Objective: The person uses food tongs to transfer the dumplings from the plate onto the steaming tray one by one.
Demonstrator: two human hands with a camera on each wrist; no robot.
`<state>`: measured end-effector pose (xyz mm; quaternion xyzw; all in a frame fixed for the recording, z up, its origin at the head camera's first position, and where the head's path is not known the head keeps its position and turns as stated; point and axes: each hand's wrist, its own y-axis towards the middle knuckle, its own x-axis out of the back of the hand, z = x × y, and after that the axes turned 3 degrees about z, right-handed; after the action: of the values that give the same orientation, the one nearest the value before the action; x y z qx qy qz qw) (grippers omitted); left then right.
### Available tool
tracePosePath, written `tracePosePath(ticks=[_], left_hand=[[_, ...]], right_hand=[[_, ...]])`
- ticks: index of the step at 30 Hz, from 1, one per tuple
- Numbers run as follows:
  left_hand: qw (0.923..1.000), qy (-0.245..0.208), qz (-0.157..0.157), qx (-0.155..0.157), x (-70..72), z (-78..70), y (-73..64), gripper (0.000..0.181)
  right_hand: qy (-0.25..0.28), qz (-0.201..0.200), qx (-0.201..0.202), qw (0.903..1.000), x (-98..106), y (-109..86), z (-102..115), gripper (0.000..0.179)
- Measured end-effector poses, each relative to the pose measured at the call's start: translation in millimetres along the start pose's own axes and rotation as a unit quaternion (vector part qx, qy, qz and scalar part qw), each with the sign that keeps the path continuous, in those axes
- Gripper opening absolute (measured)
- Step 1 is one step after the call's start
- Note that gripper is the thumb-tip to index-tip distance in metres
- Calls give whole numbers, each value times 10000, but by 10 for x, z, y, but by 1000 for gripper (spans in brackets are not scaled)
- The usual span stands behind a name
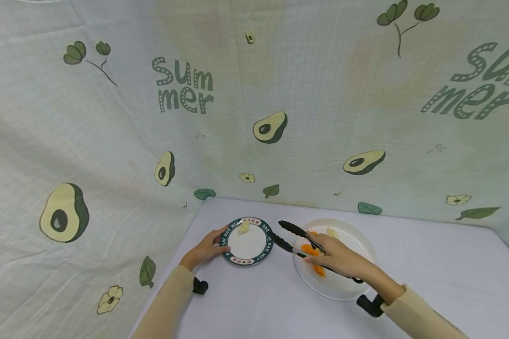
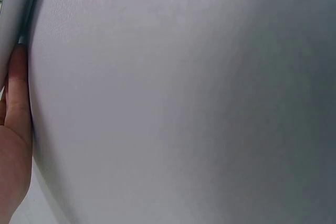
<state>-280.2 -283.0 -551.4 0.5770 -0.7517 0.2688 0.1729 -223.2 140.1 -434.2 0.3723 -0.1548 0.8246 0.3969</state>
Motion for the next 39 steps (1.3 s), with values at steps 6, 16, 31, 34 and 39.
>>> tracePosePath(ticks=[6,16,31,34,39], left_hand=[[10000,10,-1,15,-4,-8,13,82],[10000,-4,-11,86,3,-6,32,82],[10000,-44,-41,54,20,-27,21,82],[10000,-56,-33,46,25,-24,20,82],[10000,-35,12,-2,12,-5,29,82]], right_hand=[[159,137,-107,9997,-185,301,60,81],[103,-37,-1006,9949,-667,709,263,78],[239,-317,-1499,9879,-1055,1056,407,77],[336,-376,-1608,9857,-1127,1095,401,76],[355,-495,-1662,9842,-1249,1125,388,76]])
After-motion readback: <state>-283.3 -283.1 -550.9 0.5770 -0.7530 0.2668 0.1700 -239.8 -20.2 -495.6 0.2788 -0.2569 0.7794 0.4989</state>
